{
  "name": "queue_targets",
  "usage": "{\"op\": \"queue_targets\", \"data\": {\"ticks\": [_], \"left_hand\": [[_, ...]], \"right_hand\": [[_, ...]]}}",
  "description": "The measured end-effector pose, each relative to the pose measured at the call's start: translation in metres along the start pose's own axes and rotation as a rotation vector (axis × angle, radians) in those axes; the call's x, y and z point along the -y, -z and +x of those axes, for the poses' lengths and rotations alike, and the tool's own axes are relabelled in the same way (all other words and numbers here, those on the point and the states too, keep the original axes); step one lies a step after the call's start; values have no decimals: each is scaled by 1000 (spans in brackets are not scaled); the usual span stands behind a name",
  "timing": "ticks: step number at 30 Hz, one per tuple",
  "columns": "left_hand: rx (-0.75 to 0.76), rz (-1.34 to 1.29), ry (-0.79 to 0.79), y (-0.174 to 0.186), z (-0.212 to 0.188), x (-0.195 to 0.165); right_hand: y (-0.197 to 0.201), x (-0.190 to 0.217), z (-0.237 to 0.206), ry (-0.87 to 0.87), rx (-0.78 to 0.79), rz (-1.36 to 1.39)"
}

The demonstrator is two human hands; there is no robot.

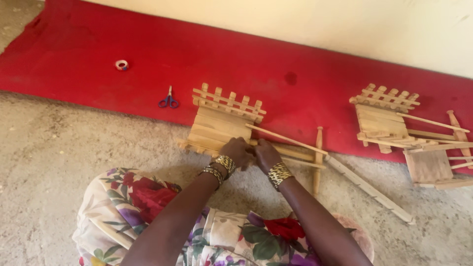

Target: The person sits on the floor and assembles a small wooden toy structure, fitting a long wooden spindle piece into the frame and pressing the parts together by hand. They reposition the toy and adjust the fitted pieces, with other wooden toy parts and scissors lying on the red mat nearby.

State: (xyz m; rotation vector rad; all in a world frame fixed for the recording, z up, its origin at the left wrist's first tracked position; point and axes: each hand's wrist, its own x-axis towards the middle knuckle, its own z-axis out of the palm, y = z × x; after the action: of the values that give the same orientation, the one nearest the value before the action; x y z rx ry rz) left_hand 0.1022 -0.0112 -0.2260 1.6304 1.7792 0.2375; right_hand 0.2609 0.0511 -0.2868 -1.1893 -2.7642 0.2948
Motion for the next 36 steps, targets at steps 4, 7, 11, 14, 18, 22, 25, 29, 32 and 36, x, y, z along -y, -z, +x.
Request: {"op": "queue_targets", "data": {"ticks": [4,7,11,14,18,22,25,29,32,36], "left_hand": [[13,175,-81,-2,4,1],[63,299,-106,-10,10,4],[123,330,-86,-16,19,7],[141,365,-82,-16,20,7],[136,329,-64,-15,16,8],[168,354,-51,-14,17,9],[168,367,-65,-13,19,9],[186,356,-77,-8,18,7],[262,328,-61,-2,18,2],[203,251,9,0,25,0]], "right_hand": [[6,-56,6,-101,224,-10],[10,-99,-7,-371,131,195],[6,-93,3,-332,-44,-52],[-9,-46,21,-201,-194,279],[-18,-17,28,131,-291,127],[-17,-43,27,-190,-22,-25],[0,-89,13,-420,192,-88],[22,-141,-32,-585,101,-136],[32,-153,-26,-653,116,-105],[40,-155,-2,-557,73,-291]]}}
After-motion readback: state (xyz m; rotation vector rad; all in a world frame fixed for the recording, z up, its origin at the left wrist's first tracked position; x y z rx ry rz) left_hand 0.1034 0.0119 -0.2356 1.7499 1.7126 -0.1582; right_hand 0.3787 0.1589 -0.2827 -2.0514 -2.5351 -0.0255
